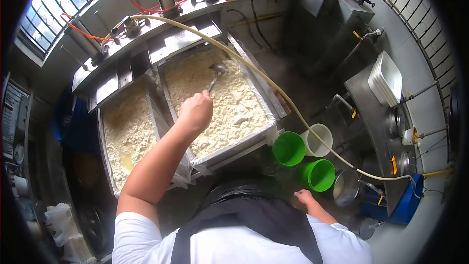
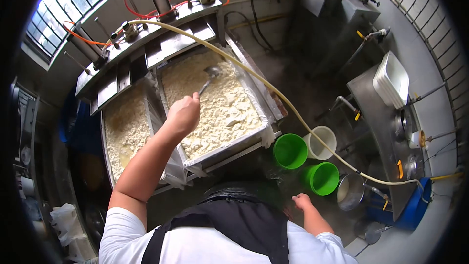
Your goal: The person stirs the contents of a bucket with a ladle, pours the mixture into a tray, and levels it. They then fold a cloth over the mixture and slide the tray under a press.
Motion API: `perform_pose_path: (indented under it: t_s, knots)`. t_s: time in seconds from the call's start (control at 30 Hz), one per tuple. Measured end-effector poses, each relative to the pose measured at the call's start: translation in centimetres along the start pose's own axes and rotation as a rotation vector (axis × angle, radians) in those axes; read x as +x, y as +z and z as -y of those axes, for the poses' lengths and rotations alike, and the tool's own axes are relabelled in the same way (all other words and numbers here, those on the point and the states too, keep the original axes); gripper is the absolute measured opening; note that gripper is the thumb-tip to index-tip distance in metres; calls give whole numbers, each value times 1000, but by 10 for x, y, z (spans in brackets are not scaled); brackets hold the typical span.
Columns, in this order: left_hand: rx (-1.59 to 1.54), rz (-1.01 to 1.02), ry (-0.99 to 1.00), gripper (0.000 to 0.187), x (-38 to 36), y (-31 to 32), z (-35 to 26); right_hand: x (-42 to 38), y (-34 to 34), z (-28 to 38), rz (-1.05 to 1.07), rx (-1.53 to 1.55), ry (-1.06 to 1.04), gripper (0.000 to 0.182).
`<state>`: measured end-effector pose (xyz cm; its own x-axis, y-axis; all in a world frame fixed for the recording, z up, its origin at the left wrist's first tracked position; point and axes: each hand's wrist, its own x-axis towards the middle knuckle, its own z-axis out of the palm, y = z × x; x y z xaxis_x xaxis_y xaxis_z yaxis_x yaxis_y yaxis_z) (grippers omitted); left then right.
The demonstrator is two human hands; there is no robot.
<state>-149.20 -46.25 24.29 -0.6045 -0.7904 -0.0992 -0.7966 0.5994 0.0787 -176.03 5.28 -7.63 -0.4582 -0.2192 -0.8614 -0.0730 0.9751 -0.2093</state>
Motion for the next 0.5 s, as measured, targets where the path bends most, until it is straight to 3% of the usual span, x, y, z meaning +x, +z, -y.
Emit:
perform_pose_path:
  t_s: [0.07,0.27,0.33,0.5]
  knots:
    - [39,191,24,35,-17,-9,-16,17,-3,-5,5,-3,-28,37]
    - [129,207,33,37,-82,2,-52,59,-52,11,73,24,-52,37]
    - [134,174,58,57,-100,-2,-65,77,-69,14,77,41,-78,37]
    - [146,289,-22,59,-127,-18,-92,114,-98,16,72,-11,-129,33]
